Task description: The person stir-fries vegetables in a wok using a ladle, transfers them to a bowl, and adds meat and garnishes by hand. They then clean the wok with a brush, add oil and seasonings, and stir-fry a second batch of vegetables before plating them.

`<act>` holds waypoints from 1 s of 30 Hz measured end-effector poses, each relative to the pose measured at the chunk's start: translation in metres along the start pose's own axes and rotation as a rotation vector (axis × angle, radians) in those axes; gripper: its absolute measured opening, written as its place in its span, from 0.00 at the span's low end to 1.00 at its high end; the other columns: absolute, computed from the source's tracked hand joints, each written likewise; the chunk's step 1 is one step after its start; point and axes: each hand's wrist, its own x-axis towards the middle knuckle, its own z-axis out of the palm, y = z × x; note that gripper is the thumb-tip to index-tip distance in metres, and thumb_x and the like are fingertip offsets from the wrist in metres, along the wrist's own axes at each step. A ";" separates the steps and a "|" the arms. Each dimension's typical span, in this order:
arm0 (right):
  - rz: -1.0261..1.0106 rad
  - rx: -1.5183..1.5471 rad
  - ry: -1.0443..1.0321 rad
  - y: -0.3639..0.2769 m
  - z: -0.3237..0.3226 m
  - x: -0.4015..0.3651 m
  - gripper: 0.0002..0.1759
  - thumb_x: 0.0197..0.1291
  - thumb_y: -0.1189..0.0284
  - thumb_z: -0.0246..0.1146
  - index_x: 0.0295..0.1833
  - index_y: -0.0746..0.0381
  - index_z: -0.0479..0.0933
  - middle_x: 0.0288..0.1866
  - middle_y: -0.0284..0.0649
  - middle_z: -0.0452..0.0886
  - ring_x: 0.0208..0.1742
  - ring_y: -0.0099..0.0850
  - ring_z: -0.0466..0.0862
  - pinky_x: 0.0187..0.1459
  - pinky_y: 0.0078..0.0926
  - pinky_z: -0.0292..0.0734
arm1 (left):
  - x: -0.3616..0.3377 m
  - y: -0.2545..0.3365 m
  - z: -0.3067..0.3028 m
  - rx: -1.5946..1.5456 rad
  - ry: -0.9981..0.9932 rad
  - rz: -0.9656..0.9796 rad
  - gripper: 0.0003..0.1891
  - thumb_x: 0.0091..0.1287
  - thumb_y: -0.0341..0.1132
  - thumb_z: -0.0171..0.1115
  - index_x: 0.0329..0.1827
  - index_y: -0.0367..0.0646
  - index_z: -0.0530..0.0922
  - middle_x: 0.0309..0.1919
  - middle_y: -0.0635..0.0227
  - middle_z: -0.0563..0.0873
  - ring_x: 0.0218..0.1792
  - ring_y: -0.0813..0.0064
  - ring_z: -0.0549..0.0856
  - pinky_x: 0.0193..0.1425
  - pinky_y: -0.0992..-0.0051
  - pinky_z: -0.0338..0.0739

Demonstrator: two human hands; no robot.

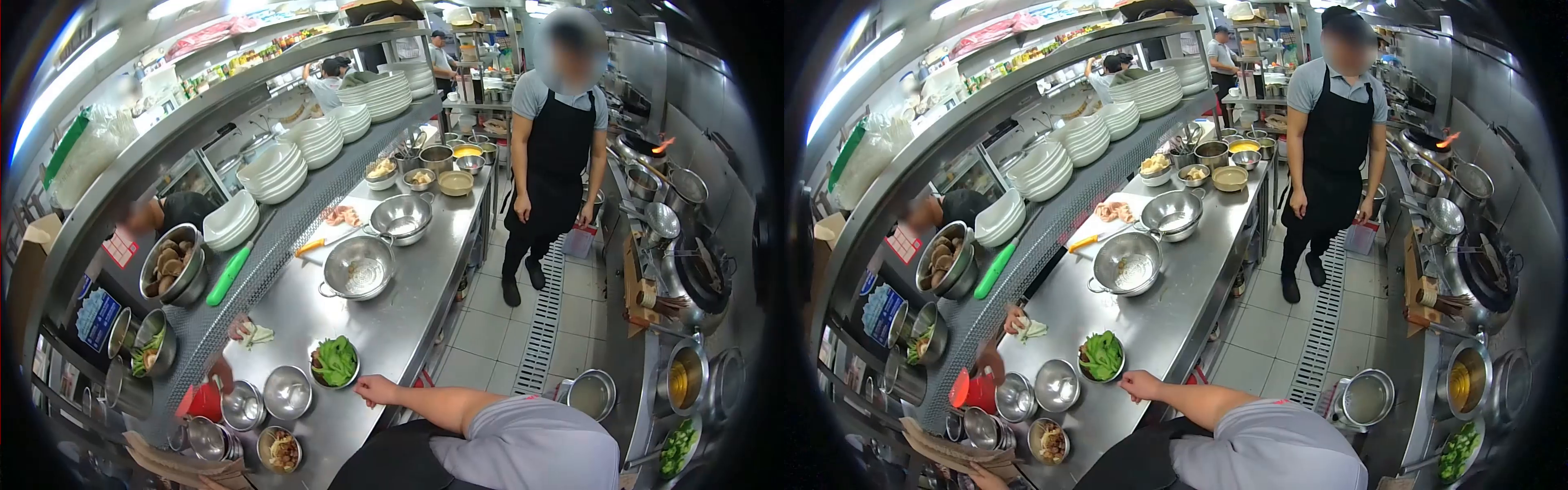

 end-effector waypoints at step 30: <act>-0.304 -0.702 -0.271 -0.029 0.096 -0.025 0.11 0.61 0.65 0.57 0.37 0.62 0.79 0.34 0.46 0.81 0.34 0.45 0.81 0.38 0.38 0.75 | -0.300 0.015 -0.132 0.009 -0.675 -0.982 0.12 0.67 0.37 0.58 0.47 0.40 0.77 0.31 0.64 0.84 0.30 0.74 0.84 0.34 0.74 0.77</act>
